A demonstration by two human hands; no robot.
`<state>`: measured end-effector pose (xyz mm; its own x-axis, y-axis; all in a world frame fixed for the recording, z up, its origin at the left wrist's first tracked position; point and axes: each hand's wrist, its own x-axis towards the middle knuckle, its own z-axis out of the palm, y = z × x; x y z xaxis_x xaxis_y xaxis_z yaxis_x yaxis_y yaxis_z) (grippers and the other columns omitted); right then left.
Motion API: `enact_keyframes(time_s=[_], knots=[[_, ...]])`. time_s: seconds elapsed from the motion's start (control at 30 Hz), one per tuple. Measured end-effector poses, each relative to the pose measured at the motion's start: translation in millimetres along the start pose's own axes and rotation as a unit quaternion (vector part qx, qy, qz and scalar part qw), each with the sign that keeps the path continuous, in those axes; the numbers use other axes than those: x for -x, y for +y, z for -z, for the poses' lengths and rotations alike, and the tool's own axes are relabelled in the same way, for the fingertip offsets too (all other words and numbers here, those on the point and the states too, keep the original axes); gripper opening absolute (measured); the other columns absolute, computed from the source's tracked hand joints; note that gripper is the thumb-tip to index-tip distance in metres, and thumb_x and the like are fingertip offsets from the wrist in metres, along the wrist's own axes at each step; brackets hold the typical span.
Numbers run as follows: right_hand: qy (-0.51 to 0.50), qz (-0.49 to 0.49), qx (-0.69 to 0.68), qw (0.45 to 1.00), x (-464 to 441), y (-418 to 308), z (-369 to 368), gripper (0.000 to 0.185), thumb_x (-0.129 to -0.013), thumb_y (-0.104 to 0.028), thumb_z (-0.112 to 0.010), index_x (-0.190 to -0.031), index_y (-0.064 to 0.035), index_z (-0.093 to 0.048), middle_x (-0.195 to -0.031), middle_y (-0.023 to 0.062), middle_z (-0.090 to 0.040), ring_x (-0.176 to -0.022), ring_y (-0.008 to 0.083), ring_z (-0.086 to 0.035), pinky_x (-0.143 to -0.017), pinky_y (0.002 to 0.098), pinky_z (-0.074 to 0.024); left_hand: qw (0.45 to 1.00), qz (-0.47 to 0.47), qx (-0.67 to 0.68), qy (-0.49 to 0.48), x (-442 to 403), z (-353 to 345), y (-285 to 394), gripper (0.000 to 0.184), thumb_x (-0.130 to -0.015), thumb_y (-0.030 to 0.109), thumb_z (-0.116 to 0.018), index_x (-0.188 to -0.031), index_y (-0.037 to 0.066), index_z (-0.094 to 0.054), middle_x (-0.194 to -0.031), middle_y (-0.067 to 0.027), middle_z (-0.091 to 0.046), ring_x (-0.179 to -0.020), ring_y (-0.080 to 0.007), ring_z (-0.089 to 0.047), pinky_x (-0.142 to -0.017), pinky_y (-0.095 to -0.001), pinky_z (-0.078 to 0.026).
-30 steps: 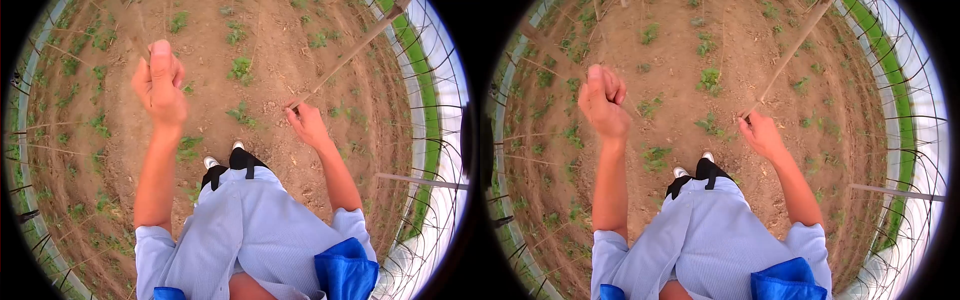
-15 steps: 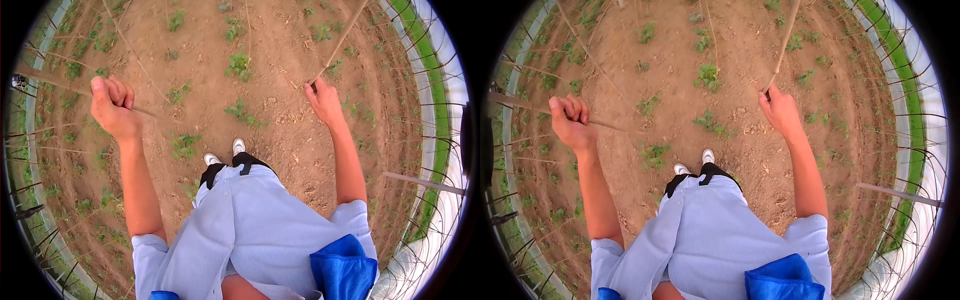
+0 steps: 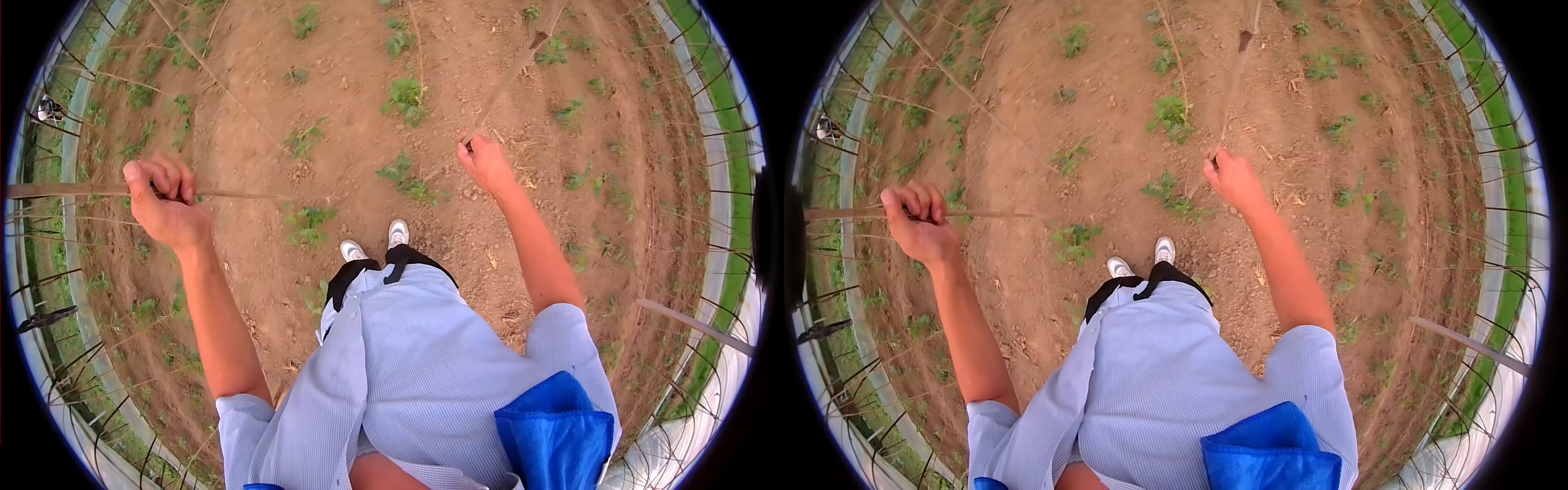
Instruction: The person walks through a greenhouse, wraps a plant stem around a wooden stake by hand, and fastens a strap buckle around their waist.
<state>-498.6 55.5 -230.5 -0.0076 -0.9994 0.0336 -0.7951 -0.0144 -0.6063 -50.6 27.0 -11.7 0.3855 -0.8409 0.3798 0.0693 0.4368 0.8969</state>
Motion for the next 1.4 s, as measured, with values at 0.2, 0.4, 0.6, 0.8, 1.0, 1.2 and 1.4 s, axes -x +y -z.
enact_keyframes(time_s=[0.2,0.4,0.6,0.8,1.0,1.2,1.4], knots=[[-0.024,-0.034,-0.013,0.999,3.8,-5.1,25.9,0.031,-0.099,-0.029,-0.061,-0.115,-0.0029,-0.065,-0.081,0.0258,-0.068,-0.081,0.0468,-0.068,-0.075,0.0536,-0.0546,0.999,-0.003,-0.019,0.031,1.1,-3.7,0.6,0.050,-0.110,0.039,-0.047,-0.071,0.013,-0.033,-0.063,0.0008,-0.027,-0.053,-0.0121,-0.027,-0.048,-0.0288,-0.024],[0.000,-0.047,-0.013,0.999,11.9,10.5,31.3,0.030,-0.097,-0.029,-0.062,-0.113,-0.0031,-0.066,-0.081,0.0253,-0.069,-0.080,0.0452,-0.070,-0.075,0.0528,-0.0552,1.000,-0.008,-0.017,0.023,-3.0,-13.1,-2.8,0.049,-0.110,0.039,-0.047,-0.070,0.013,-0.033,-0.063,0.0007,-0.027,-0.053,-0.0124,-0.028,-0.048,-0.0285,-0.024],[-0.006,-0.072,0.013,0.997,16.3,30.0,29.1,0.029,-0.096,-0.028,-0.063,-0.111,-0.0029,-0.065,-0.084,0.0247,-0.070,-0.081,0.0444,-0.071,-0.074,0.0521,-0.0556,0.999,-0.003,-0.017,0.029,-8.3,-28.3,-7.9,0.049,-0.110,0.038,-0.047,-0.070,0.013,-0.033,-0.063,0.0002,-0.027,-0.053,-0.0123,-0.028,-0.047,-0.0284,-0.024],[0.003,-0.080,-0.016,0.997,18.4,36.5,18.3,0.029,-0.097,-0.029,-0.064,-0.109,-0.0032,-0.064,-0.082,0.0213,-0.069,-0.074,0.0408,-0.070,-0.069,0.0471,-0.0546,1.000,-0.009,-0.014,0.017,-13.6,-27.3,-10.3,0.048,-0.110,0.038,-0.047,-0.072,0.012,-0.034,-0.064,0.0004,-0.027,-0.052,-0.0123,-0.027,-0.047,-0.0286,-0.024],[0.109,-0.157,-0.349,0.918,-14.4,45.2,-21.3,0.037,-0.104,-0.033,-0.059,-0.081,-0.0037,-0.055,-0.065,-0.0013,-0.049,-0.058,0.0146,-0.044,-0.055,0.0337,-0.0386,0.999,-0.003,-0.017,0.029,-19.8,-27.4,-15.6,0.049,-0.110,0.039,-0.047,-0.071,0.012,-0.034,-0.065,0.0003,-0.028,-0.052,-0.0123,-0.028,-0.047,-0.0282,-0.024],[0.138,-0.230,-0.249,0.931,-1.2,98.2,-110.1,0.054,-0.105,-0.041,-0.060,-0.066,-0.0037,-0.053,-0.058,-0.0010,-0.043,-0.060,0.0109,-0.043,-0.054,0.0366,-0.0364,0.999,0.018,-0.020,0.031,-17.9,-31.4,-15.0,0.049,-0.110,0.040,-0.047,-0.072,0.013,-0.035,-0.066,0.0003,-0.030,-0.054,-0.0124,-0.029,-0.048,-0.0281,-0.025],[0.107,-0.149,-0.330,0.926,-9.4,72.3,-116.1,0.044,-0.105,-0.037,-0.062,-0.075,-0.0042,-0.060,-0.065,0.0011,-0.054,-0.065,0.0128,-0.049,-0.060,0.0368,-0.0416,1.000,0.019,-0.004,-0.009,-11.9,-21.5,-10.1,0.050,-0.111,0.047,-0.043,-0.077,0.010,-0.039,-0.072,-0.0014,-0.034,-0.062,-0.0139,-0.034,-0.049,-0.0281,-0.025]])
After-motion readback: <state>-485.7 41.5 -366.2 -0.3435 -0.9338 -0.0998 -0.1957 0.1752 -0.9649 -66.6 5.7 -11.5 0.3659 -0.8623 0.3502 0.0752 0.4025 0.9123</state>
